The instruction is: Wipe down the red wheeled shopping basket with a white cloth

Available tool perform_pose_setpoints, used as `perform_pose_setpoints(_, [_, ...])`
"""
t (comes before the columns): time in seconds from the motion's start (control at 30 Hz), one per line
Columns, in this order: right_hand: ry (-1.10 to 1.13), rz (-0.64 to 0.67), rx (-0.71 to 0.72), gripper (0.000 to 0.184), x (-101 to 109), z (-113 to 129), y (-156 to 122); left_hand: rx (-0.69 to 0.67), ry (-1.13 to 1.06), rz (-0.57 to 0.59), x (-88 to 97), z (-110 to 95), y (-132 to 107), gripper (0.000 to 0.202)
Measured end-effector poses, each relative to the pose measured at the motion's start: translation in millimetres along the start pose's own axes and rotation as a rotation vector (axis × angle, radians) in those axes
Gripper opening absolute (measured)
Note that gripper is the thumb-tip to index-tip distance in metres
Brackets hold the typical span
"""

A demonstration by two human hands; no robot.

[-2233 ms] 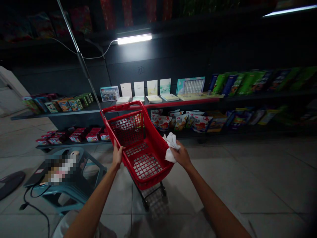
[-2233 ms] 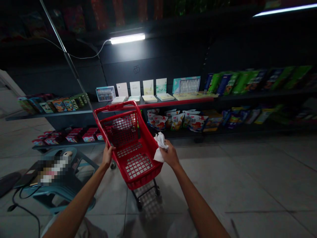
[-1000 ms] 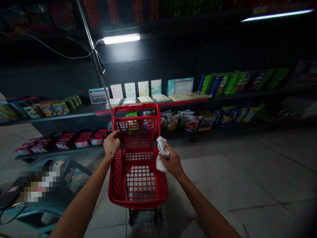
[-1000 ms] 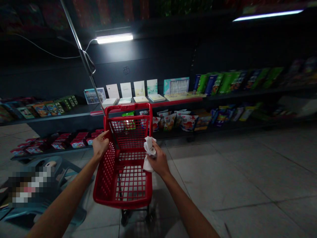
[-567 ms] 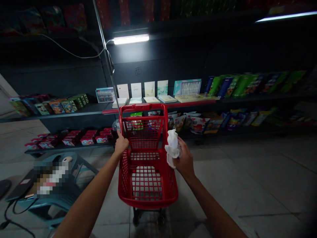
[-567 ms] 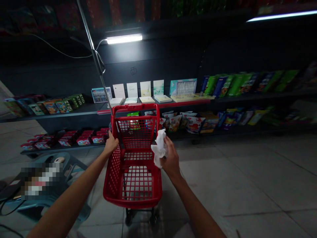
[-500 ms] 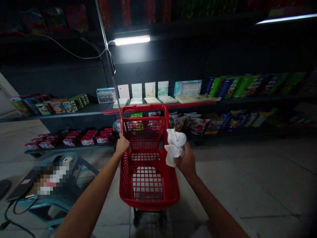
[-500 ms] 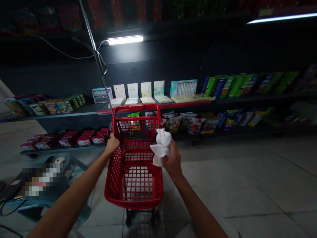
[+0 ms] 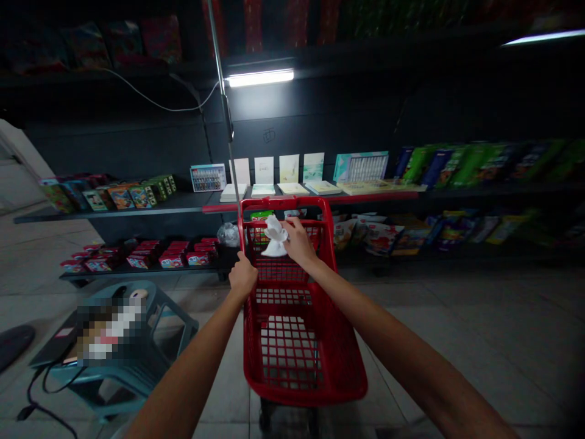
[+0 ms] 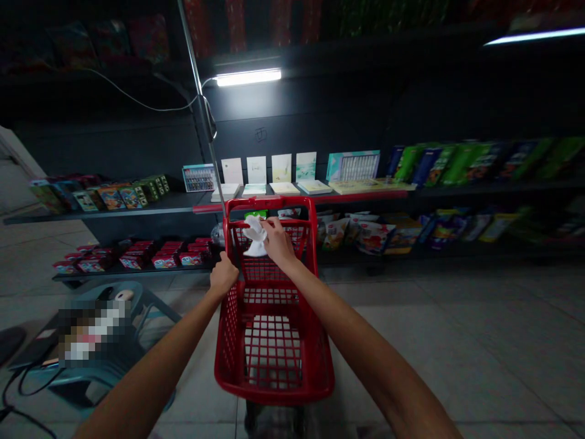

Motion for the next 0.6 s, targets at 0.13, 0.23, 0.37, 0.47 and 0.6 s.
perform_pose_setpoints(0.13, [0.005,-0.086,0.031,0.056,-29.6,8.0,53.2,-0.002,0.004,-0.004,-0.1,-0.6,-2.2,0.034])
perform_pose_setpoints(0.23, [-0.085,0.042,0.063,0.052,-62.9,7.3,59.6,-0.007,0.003,0.001,-1.0,-0.6,-2.2,0.035])
perform_pose_setpoints(0.37, [-0.245,0.209,0.087,0.037,-99.0,-7.9,32.4,-0.006,0.003,0.004,-1.7,-0.1,-3.9,0.036])
perform_pose_setpoints(0.47, [-0.230,0.345,0.005,0.037,-117.4,-25.5,1.7,-0.008,0.004,0.004,-1.0,-0.5,-7.3,0.033])
perform_pose_setpoints(0.6, [-0.171,0.535,-0.189,0.040,-132.8,-44.1,-40.7,-0.005,-0.026,0.015,0.6,-3.0,-11.1,0.028])
Point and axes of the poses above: each hand's wrist, its own y-axis towards the middle knuckle, its own x-axis out of the back of the hand, z = x × y, the point moved 4 cm from there along y, towards the middle knuckle, and after that the axes turned 7 degrees about y, right-handed, at the moved point
